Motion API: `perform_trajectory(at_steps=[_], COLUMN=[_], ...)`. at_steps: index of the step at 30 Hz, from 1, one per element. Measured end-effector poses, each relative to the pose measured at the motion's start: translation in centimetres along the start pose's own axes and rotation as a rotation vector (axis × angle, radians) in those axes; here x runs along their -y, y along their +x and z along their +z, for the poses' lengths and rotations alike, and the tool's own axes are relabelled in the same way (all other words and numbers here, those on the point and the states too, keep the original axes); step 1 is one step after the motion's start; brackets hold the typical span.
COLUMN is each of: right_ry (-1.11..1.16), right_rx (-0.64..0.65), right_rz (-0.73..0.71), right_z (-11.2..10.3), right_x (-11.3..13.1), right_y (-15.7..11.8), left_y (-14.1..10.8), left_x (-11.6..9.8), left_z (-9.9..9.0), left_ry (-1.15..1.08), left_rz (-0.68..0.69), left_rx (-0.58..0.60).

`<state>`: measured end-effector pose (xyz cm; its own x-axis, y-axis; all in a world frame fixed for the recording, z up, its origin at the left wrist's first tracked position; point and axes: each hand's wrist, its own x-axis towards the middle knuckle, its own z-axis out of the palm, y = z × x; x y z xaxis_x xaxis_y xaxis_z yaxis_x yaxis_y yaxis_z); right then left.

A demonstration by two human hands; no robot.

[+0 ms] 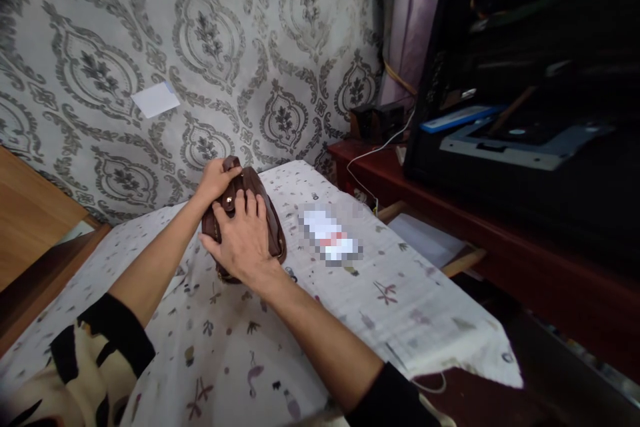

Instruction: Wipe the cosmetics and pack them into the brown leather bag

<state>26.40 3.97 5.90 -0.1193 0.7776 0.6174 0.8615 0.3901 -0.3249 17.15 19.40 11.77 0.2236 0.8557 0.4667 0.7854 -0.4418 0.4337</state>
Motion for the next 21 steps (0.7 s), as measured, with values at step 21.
perform_trajectory(at_steps=[21], right_ry=[-0.007], right_rx=[-0.021], right_rz=[-0.017], right_z=[0.5], right_x=[-0.3], right_y=[0.0], left_y=[-1.3], left_x=[-0.1], left_z=[-0.4], left_ry=[-0.311], left_rz=[-0.068], left_rx=[0.096])
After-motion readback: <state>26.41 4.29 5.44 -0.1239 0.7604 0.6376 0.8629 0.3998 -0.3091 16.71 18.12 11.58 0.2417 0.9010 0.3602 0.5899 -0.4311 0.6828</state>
